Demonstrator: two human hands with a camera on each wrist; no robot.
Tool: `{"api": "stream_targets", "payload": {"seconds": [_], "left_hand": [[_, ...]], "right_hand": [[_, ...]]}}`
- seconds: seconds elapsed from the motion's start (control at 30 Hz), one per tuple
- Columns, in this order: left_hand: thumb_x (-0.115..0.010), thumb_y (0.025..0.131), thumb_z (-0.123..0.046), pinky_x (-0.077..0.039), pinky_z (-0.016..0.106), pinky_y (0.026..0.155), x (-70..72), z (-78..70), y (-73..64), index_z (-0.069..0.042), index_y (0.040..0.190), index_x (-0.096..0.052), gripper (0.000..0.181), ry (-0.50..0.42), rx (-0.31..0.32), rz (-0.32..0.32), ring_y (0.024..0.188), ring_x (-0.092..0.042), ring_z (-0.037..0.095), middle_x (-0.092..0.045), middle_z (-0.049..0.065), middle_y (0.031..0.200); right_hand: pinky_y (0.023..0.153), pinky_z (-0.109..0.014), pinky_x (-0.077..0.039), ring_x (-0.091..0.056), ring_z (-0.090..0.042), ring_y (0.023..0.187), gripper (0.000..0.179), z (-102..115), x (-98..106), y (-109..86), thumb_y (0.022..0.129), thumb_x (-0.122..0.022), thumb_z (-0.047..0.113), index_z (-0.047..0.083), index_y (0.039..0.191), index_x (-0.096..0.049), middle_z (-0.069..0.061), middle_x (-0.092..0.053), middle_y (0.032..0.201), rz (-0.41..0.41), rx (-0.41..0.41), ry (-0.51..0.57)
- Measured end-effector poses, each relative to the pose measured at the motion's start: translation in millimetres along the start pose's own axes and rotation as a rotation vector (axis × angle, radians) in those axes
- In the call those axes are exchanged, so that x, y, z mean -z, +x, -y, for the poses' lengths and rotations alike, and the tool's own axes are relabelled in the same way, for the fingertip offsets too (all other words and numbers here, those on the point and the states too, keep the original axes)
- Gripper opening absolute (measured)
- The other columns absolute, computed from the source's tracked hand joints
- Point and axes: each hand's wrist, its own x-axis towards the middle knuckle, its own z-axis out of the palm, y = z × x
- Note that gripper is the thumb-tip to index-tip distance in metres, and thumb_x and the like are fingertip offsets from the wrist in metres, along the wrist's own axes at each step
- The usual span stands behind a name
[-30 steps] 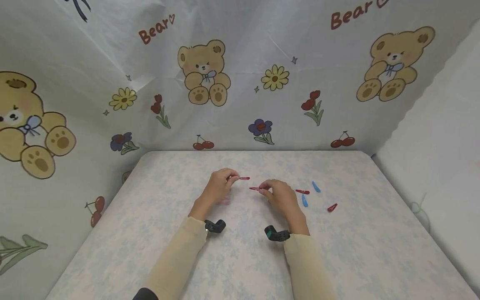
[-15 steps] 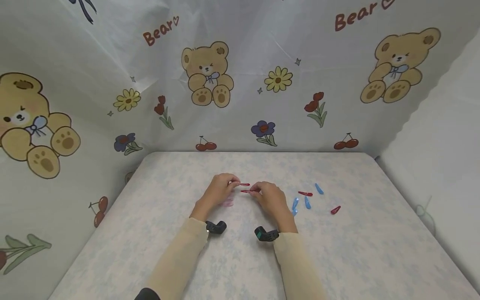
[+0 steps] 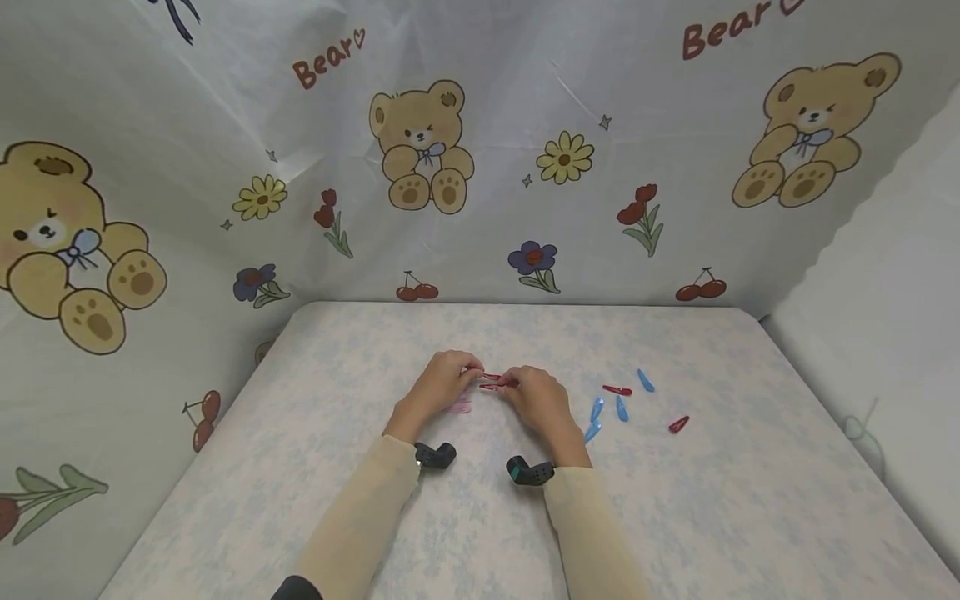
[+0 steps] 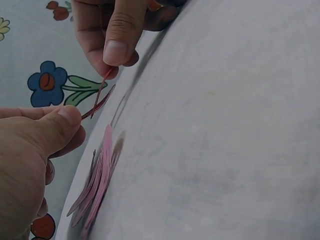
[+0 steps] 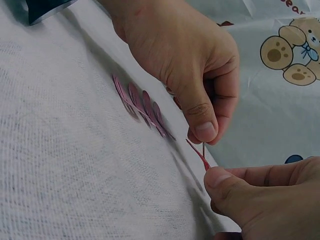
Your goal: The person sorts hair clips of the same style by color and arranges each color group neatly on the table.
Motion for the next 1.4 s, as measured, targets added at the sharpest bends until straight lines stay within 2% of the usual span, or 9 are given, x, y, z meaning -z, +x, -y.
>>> {"api": "stream_targets", "payload": {"seconds": [0.23,0.43,0.93,1.4], "left_hand": [[-0.067,0.097,-0.025,-0.053,0.030,0.084,-0.4,0.5,-1.2,-0.017,0.097,-0.076,0.012,0.022,-0.004,0.020,0.090,-0.067,0.012,-0.076,-0.003,0.097],[-0.067,0.097,-0.026,-0.051,0.034,0.092,-0.4,0.4,-2.6,-0.018,0.097,-0.077,0.012,0.058,-0.023,0.024,0.092,-0.067,0.013,-0.076,-0.005,0.097],[-0.071,0.094,-0.027,-0.050,0.036,0.092,-2.8,5.3,-2.2,-0.021,0.096,-0.078,0.010,0.091,-0.049,0.023,0.086,-0.065,0.011,-0.075,-0.009,0.091],[-0.072,0.094,-0.028,-0.048,0.041,0.092,-4.2,5.1,-3.2,-0.025,0.095,-0.078,0.006,0.077,-0.019,0.023,0.088,-0.066,0.011,-0.075,-0.011,0.091]], "right_hand": [[0.075,-0.042,-0.054,-0.069,-0.019,0.092,0.016,0.1,-3.5,0.8,0.094,-0.071,0.035,0.023,0.104,-0.076,0.001,-0.074,0.107,-0.002,0.000,0.001],[0.078,-0.045,-0.055,-0.070,-0.022,0.096,0.015,0.7,-5.3,1.6,0.093,-0.072,0.033,0.022,0.103,-0.076,0.000,-0.074,0.107,-0.016,0.005,-0.007],[0.074,-0.042,-0.053,-0.067,-0.019,0.088,0.011,0.6,-7.9,1.8,0.092,-0.074,0.030,0.021,0.099,-0.076,0.001,-0.072,0.099,-0.027,0.006,-0.017],[0.076,-0.043,-0.053,-0.068,-0.020,0.090,0.013,-0.1,-11.2,1.7,0.093,-0.073,0.031,0.021,0.101,-0.077,0.000,-0.072,0.100,-0.028,-0.011,-0.026]]}}
